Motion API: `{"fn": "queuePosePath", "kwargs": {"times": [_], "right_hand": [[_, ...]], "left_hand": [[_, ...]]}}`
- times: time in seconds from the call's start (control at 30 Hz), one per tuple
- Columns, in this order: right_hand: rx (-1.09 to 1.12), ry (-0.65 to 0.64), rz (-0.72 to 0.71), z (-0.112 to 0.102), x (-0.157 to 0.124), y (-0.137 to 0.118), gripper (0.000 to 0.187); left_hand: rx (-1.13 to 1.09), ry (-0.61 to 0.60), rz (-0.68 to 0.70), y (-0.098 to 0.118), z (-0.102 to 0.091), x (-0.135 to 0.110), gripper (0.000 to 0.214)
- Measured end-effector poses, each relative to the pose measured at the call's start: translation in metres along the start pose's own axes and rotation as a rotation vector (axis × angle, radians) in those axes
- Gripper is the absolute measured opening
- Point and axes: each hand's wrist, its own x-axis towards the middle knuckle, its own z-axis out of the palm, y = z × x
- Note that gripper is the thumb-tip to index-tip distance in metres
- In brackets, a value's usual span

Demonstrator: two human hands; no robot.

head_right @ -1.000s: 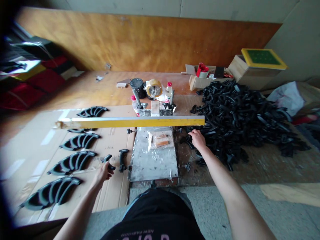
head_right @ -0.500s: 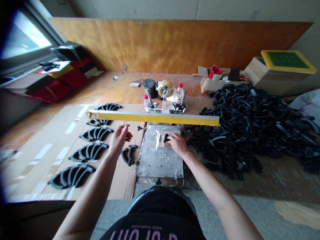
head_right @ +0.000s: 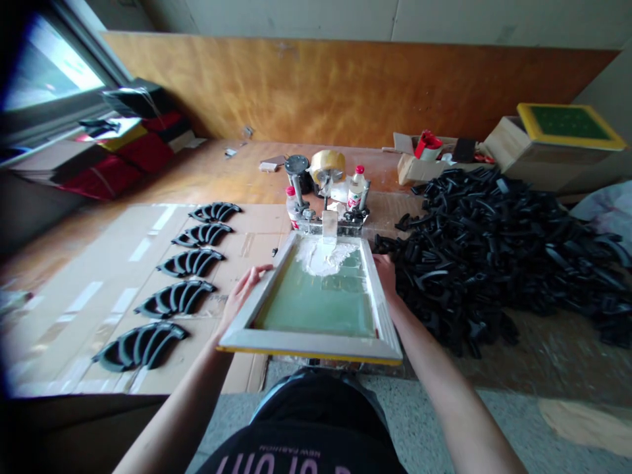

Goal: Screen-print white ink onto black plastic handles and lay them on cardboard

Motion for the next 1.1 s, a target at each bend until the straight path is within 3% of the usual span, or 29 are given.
{"fn": "queuePosePath", "kwargs": {"times": [0.07, 0.17, 0.23, 0.37, 0.47, 0.57, 0.67, 0.73, 0.83, 0.9, 1.0, 1.1], "right_hand": [[-0.036, 0.183, 0.100, -0.012, 0.016, 0.005, 0.031], [-0.101, 0.310, 0.007, -0.014, 0.053, -0.018, 0.044], [-0.118, 0.219, -0.120, -0.007, 0.077, -0.044, 0.052], [-0.162, -0.076, -0.144, 0.012, 0.093, -0.082, 0.017], [-0.183, -0.178, -0.198, 0.017, 0.071, -0.088, 0.004], [-0.126, -0.252, -0.435, 0.005, 0.042, -0.085, 0.008], [-0.041, -0.353, -0.619, -0.012, 0.034, -0.079, 0.010], [-0.008, -0.356, -0.607, -0.016, 0.039, -0.078, 0.009], [-0.026, -0.217, -0.502, -0.004, 0.042, -0.080, 0.010], [-0.041, -0.148, -0.509, 0.007, 0.034, -0.081, 0.014], [0.002, -0.147, -0.572, 0.013, 0.018, -0.079, 0.019], [0.060, -0.155, -0.521, 0.006, 0.027, -0.078, 0.011]], "left_hand": [[0.067, -0.038, -0.128, -0.023, -0.005, -0.009, 0.057], [0.078, -0.045, -0.200, -0.060, -0.003, -0.009, 0.073], [0.104, -0.036, -0.193, -0.080, -0.001, -0.003, 0.075], [0.158, -0.050, -0.167, -0.100, -0.001, 0.006, 0.069], [0.143, -0.060, -0.171, -0.104, -0.003, 0.007, 0.068], [0.114, -0.063, -0.189, -0.105, -0.003, 0.005, 0.068], [0.120, -0.055, -0.188, -0.105, -0.003, 0.005, 0.068], [0.142, -0.037, -0.189, -0.104, -0.002, 0.005, 0.068], [0.157, -0.022, -0.207, -0.101, -0.003, 0.004, 0.070], [0.136, -0.028, -0.210, -0.097, -0.002, 0.003, 0.071], [0.097, -0.027, -0.207, -0.091, -0.001, 0.001, 0.069], [0.073, -0.017, -0.222, -0.080, 0.000, -0.001, 0.069]]}}
